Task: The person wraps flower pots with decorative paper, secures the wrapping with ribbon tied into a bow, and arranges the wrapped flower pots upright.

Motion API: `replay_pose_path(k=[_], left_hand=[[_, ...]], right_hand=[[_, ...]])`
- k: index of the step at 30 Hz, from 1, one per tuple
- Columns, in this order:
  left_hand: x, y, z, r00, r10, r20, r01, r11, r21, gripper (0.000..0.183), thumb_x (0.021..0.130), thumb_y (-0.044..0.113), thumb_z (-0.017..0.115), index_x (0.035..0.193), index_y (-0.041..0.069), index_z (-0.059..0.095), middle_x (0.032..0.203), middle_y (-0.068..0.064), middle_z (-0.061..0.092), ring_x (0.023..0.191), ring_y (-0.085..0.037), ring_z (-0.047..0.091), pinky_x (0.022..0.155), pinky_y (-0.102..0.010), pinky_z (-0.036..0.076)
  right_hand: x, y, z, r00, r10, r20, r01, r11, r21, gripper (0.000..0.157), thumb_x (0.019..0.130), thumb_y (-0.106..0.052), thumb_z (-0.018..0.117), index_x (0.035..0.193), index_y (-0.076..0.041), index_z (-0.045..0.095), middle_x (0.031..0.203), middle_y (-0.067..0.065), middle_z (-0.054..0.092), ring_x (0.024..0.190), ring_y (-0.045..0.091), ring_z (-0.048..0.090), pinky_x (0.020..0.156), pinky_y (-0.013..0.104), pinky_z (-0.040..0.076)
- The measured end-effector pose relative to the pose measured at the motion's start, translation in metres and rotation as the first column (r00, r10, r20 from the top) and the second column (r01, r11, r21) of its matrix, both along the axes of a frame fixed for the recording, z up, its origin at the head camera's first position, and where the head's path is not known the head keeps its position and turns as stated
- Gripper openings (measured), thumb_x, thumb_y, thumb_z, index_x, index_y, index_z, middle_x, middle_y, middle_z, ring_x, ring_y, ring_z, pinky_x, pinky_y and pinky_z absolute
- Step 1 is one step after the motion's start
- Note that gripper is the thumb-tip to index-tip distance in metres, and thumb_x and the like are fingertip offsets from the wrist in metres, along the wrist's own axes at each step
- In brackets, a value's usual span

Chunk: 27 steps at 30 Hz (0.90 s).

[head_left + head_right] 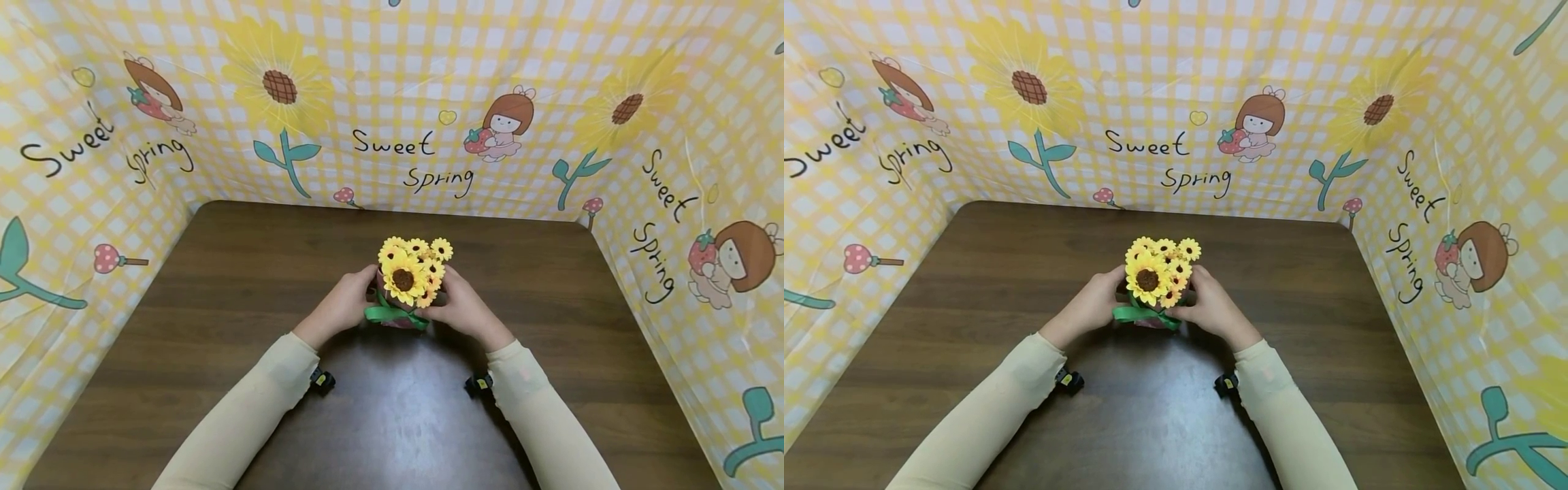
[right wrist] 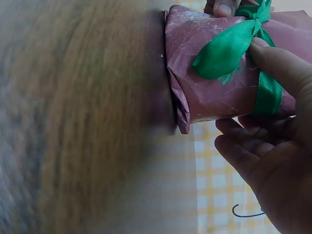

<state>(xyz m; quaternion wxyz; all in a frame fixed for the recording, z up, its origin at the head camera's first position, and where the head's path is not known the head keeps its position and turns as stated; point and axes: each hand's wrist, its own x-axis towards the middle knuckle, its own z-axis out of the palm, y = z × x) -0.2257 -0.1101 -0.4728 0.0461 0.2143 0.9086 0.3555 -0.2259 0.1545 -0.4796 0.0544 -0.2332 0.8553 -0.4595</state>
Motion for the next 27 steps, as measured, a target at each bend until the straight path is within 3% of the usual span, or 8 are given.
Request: replay_pose_path(k=[8,27], left_hand=[[-0.0033,-0.0003,-0.0011,1.000,-0.003,-0.020,0.002,1.000,-0.017,0.042,0.092,0.017,0.077,0.129,0.010,0.058,0.116,-0.010,0.072,0.108,-0.027,0.070,0.092,-0.043,0.057],[-0.0043,0.0010,0.0018,1.000,-0.009,-0.003,0.009,0.997,-0.082,0.052,0.093,0.013,0.075,0.140,0.007,0.052,0.125,-0.013,0.070,0.114,-0.024,0.067,0.097,-0.043,0.055]], right_hand=[[-0.0007,0.0001,0.0011,1.000,-0.006,0.011,0.006,1.000,0.020,0.082,0.081,-0.026,0.089,0.150,-0.022,0.046,0.147,0.002,0.049,0.136,0.022,0.051,0.110,0.046,0.046],[-0.0030,0.0002,0.0008,1.000,0.013,0.001,-0.013,0.999,0.045,0.082,0.081,-0.027,0.089,0.151,-0.022,0.046,0.147,0.003,0.050,0.136,0.023,0.052,0.109,0.044,0.047]])
